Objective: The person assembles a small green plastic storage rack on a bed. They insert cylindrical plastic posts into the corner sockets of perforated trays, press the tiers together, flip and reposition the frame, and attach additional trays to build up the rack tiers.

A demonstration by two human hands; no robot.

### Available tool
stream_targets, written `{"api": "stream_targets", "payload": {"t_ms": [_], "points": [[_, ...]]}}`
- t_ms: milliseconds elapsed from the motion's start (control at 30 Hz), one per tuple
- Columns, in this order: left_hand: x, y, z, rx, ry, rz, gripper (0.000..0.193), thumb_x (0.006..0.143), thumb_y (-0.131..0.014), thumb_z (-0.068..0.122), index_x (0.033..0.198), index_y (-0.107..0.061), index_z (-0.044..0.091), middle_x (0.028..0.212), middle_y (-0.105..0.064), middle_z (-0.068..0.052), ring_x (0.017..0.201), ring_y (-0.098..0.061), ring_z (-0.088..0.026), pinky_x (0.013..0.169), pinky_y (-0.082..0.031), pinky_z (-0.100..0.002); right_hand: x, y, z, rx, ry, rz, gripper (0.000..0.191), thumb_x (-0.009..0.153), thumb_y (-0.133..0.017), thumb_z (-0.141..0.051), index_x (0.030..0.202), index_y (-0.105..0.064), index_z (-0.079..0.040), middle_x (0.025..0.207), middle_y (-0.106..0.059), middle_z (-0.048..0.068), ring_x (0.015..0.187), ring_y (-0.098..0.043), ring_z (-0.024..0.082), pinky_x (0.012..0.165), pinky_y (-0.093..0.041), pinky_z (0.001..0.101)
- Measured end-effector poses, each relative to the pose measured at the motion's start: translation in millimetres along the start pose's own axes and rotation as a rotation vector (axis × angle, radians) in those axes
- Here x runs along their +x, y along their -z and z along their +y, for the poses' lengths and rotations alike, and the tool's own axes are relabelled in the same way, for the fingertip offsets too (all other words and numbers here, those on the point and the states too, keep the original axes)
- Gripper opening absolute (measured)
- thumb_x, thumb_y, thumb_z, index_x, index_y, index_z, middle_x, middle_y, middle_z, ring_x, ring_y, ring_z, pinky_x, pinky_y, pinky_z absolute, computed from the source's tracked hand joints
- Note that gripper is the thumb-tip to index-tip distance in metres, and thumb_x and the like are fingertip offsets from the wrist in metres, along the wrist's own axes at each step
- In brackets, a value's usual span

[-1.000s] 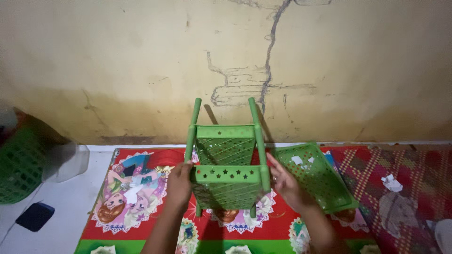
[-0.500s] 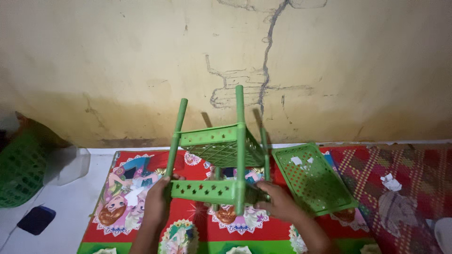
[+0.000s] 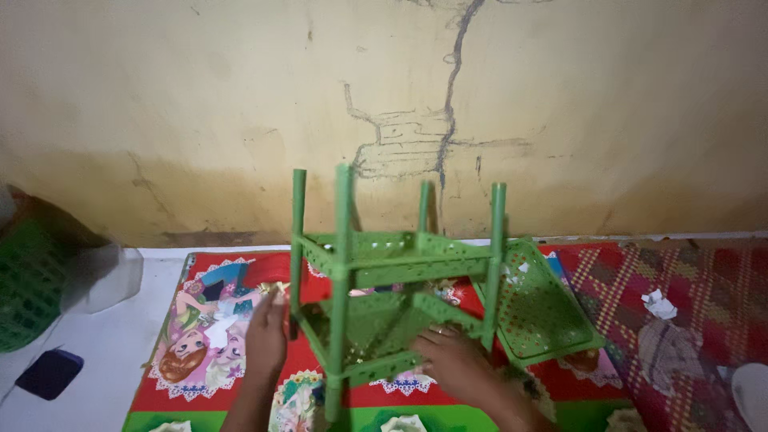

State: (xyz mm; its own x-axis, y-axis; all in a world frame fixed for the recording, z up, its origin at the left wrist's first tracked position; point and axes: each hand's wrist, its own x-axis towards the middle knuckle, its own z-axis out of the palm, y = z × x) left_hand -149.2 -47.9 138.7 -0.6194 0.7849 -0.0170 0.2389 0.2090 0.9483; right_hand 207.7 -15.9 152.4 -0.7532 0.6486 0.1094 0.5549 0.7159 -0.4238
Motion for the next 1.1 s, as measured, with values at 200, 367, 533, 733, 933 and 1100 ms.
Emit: {"api": "stream_targets", "payload": {"t_ms": [200,367,533,733,933,1100], "points": [[-41,-17,80,0.073,-0.904,0.361,0.041,0.100,-0.056,0.021,0.135,-0.055,0.000,0.130,-0.059,-0.022,0.119,-0.058,-0.034,0.104,-0.045,-0.045,44,-41,31,-0.297,0.137,0.167,0.041,0.072,-0.068,-0.004,0.112,-0.064,-0.010,0.116,-0.066,0.011,0.112,-0.059,0.035,0.096,-0.043,0.0516],[-30,-61,95,0.651,-1.102,0.140,0.045,0.087,-0.062,0.024,0.127,-0.061,0.004,0.129,-0.063,-0.014,0.134,-0.049,-0.031,0.111,-0.027,-0.062,59,-72,42,-0.278,0.055,0.141,0.031,0.079,-0.066,-0.008,0.110,-0.066,-0.011,0.111,-0.065,0.009,0.112,-0.057,0.033,0.093,-0.043,0.0496],[-10,-69,65,0.954,-0.948,0.030,0.037,0.083,-0.060,0.011,0.120,-0.065,0.012,0.118,-0.069,-0.002,0.134,-0.049,-0.021,0.115,-0.019,-0.068,62,-77,36,-0.267,0.016,0.224,0.026,0.079,-0.065,-0.007,0.105,-0.065,-0.009,0.109,-0.065,0.010,0.110,-0.058,0.032,0.096,-0.044,0.0468],[-9,-71,43,0.905,-0.950,0.054,0.034,0.082,-0.061,0.009,0.115,-0.066,0.014,0.112,-0.070,-0.001,0.130,-0.052,-0.022,0.110,-0.028,-0.062,44,-31,45,-0.020,-0.240,0.161,0.015,0.088,-0.074,-0.026,0.094,-0.072,-0.013,0.102,-0.066,0.006,0.103,-0.062,0.023,0.098,-0.050,0.0414],[-39,-66,12,0.842,-0.890,-0.064,0.036,0.080,-0.061,0.007,0.115,-0.068,0.012,0.110,-0.070,-0.005,0.118,-0.058,-0.023,0.091,-0.040,-0.050,9,1,96,0.057,-0.438,1.011,0.050,0.089,-0.071,-0.032,0.125,-0.055,-0.002,0.115,-0.059,0.016,0.104,-0.061,0.031,0.088,-0.050,0.0456],[-38,-76,-2,0.809,-0.900,0.017,0.031,0.080,-0.060,0.008,0.109,-0.069,0.012,0.108,-0.070,-0.005,0.116,-0.059,-0.024,0.093,-0.041,-0.049,20,-32,114,0.388,-0.522,0.754,0.030,0.099,-0.060,-0.033,0.122,-0.065,-0.014,0.117,-0.074,0.010,0.103,-0.072,0.026,0.088,-0.055,0.0425]]}}
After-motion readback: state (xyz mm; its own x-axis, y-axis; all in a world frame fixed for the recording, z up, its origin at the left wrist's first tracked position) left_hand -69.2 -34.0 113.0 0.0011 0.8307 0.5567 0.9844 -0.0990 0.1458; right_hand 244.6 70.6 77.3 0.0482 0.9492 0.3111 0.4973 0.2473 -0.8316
